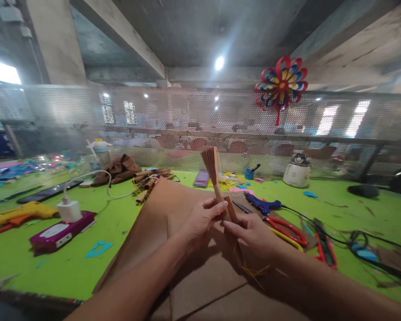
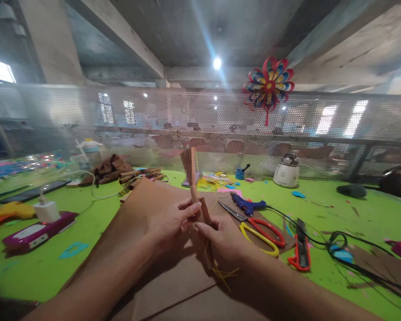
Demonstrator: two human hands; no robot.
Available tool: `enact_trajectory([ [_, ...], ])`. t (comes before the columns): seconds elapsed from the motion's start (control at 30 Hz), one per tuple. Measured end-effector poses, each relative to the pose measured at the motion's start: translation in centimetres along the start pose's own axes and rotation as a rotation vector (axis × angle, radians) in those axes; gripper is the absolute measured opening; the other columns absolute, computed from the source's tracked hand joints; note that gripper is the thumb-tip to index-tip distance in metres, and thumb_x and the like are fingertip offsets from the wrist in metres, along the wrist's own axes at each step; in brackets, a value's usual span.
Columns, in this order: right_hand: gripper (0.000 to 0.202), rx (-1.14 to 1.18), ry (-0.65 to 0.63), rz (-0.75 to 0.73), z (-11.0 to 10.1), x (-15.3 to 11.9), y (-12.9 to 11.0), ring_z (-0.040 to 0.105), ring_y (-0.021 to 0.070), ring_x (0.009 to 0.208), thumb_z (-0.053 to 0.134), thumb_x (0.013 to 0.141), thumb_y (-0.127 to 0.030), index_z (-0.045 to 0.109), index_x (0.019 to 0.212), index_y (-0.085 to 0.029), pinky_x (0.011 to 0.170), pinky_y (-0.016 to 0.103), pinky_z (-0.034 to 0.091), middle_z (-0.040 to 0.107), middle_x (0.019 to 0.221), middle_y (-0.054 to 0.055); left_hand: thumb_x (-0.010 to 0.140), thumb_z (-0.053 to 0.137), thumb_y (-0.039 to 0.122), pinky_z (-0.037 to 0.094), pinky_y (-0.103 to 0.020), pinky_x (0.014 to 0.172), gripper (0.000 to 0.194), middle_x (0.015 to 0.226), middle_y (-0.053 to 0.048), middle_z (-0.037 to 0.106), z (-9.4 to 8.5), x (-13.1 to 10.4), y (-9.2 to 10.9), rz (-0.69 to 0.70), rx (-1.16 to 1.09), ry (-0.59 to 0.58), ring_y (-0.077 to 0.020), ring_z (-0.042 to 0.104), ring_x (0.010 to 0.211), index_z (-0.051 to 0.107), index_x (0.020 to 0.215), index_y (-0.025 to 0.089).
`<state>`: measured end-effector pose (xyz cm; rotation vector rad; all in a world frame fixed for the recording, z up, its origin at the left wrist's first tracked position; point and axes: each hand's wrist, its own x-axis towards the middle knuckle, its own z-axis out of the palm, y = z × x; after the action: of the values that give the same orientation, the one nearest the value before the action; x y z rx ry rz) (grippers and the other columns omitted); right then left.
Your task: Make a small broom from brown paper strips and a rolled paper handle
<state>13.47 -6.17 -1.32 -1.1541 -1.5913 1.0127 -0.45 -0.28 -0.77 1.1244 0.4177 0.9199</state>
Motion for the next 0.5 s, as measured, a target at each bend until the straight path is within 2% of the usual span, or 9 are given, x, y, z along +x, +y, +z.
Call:
enact_trajectory([
  [0.13,0.04,0.263,-0.087,0.061,0.1,-0.1,0.8,0.053,0.0127,0.052,0.062,0.075,-0.052,0.064,0.078,-0.012,0.053,0.026,0.043,0.058,0.061,0.001,0.073,0.071,0.034,0.04,-0.022,0.06,0.024,0.073,-0.003,0.063,-0.4,0.0,-0.2,0.007,0.006,-0.04,-0.0102,0.053,0.062,0.067,0.085,0.014],
  [0.27,0.038,0.325,-0.09,0.068,-0.4,-0.4,1.1,0.055,0.0119,0.054,0.064,0.076,-0.05,0.064,0.075,-0.012,0.055,0.027,0.046,0.06,0.063,0.002,0.07,0.073,0.029,0.043,-0.025,0.062,0.024,0.076,-0.005,0.064,-0.3,0.0,-0.3,-0.025,0.008,-0.123,-0.0125,0.056,0.064,0.066,0.088,0.015],
  [0.37,0.036,0.354,-0.113,0.094,-1.0,-0.8,1.1,0.057,0.0134,0.058,0.067,0.074,-0.047,0.066,0.078,-0.011,0.06,0.029,0.047,0.062,0.066,0.004,0.068,0.075,0.027,0.044,-0.024,0.06,0.025,0.075,-0.006,0.065,-0.1,0.1,-0.1,-0.056,0.0,-0.103,-0.012,0.057,0.063,0.066,0.086,0.012],
  [0.5,0.038,0.373,-0.249,0.127,-1.7,-1.0,1.1,0.06,0.0161,0.068,0.065,0.078,-0.045,0.068,0.093,-0.011,0.069,0.032,0.047,0.066,0.08,0.008,0.07,0.073,0.025,0.045,-0.024,0.062,0.027,0.08,-0.007,0.068,0.0,0.1,0.5,-0.096,-0.03,-0.06,-0.0122,0.06,0.064,0.067,0.093,0.012],
])
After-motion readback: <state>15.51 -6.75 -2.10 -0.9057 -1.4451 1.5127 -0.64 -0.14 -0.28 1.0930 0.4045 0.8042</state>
